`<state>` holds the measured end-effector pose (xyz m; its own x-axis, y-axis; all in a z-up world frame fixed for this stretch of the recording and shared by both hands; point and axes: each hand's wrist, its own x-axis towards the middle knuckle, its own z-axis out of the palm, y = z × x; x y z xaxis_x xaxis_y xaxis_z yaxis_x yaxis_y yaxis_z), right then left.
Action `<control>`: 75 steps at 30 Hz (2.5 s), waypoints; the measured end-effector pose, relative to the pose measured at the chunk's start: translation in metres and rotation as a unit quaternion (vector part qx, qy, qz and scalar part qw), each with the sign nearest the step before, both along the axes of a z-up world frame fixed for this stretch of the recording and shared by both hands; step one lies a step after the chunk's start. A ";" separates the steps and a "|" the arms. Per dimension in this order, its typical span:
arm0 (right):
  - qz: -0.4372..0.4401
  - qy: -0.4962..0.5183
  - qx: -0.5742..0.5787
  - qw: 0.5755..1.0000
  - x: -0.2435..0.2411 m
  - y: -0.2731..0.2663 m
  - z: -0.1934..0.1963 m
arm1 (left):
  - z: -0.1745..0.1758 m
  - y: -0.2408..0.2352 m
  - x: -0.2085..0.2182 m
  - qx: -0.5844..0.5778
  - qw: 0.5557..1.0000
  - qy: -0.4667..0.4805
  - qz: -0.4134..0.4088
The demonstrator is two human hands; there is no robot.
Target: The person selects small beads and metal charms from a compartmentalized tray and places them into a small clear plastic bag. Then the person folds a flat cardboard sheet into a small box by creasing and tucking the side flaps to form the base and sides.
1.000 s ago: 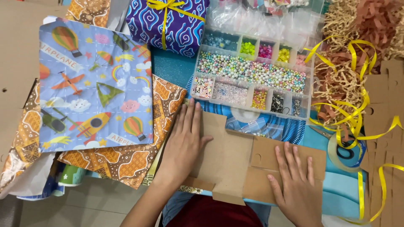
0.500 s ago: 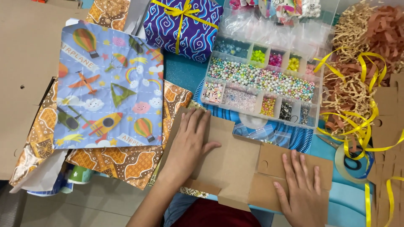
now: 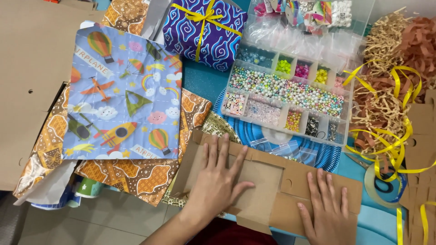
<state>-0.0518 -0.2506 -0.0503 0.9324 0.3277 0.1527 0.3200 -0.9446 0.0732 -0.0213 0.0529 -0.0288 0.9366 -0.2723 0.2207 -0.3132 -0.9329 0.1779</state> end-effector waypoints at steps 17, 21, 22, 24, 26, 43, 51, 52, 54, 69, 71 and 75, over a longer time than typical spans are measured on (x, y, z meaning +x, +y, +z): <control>-0.009 -0.031 -0.058 0.998 0.000 -0.003 -0.009 | -0.004 0.013 0.012 0.077 0.996 -0.040 0.017; -0.007 -0.030 -0.041 0.999 -0.001 -0.003 -0.005 | -0.005 -0.007 0.001 0.061 0.997 -0.055 -0.008; -0.003 -0.024 -0.049 0.999 0.000 -0.003 -0.004 | -0.004 -0.009 0.001 0.075 0.995 -0.047 0.044; -0.001 -0.017 -0.055 0.998 0.001 -0.003 -0.001 | -0.003 -0.010 -0.001 0.089 0.991 -0.039 0.095; 0.007 -0.017 -0.044 0.999 0.002 -0.002 0.002 | -0.002 -0.009 -0.003 0.121 0.980 -0.042 0.153; 0.000 0.008 -0.015 1.000 0.001 0.000 0.002 | -0.005 -0.015 -0.006 0.148 0.982 -0.044 0.106; -0.008 0.052 0.002 0.999 0.002 0.004 0.016 | -0.005 -0.026 -0.011 0.090 0.992 -0.059 0.065; -0.005 0.071 0.041 0.997 0.002 0.005 0.018 | -0.004 -0.027 -0.012 0.113 0.988 -0.059 0.087; -0.008 0.088 0.078 0.993 0.003 0.004 0.023 | 0.003 -0.026 -0.017 0.133 0.984 -0.060 0.103; -0.205 -0.081 0.217 0.951 -0.043 -0.056 0.053 | 0.004 0.067 -0.079 0.024 0.955 -0.088 0.283; -0.060 -0.094 0.145 0.983 -0.037 -0.044 0.042 | -0.006 0.069 -0.082 0.110 0.946 -0.060 0.300; -0.023 -0.049 0.090 0.994 -0.015 -0.010 0.038 | 0.000 0.083 -0.073 0.017 0.967 0.008 0.255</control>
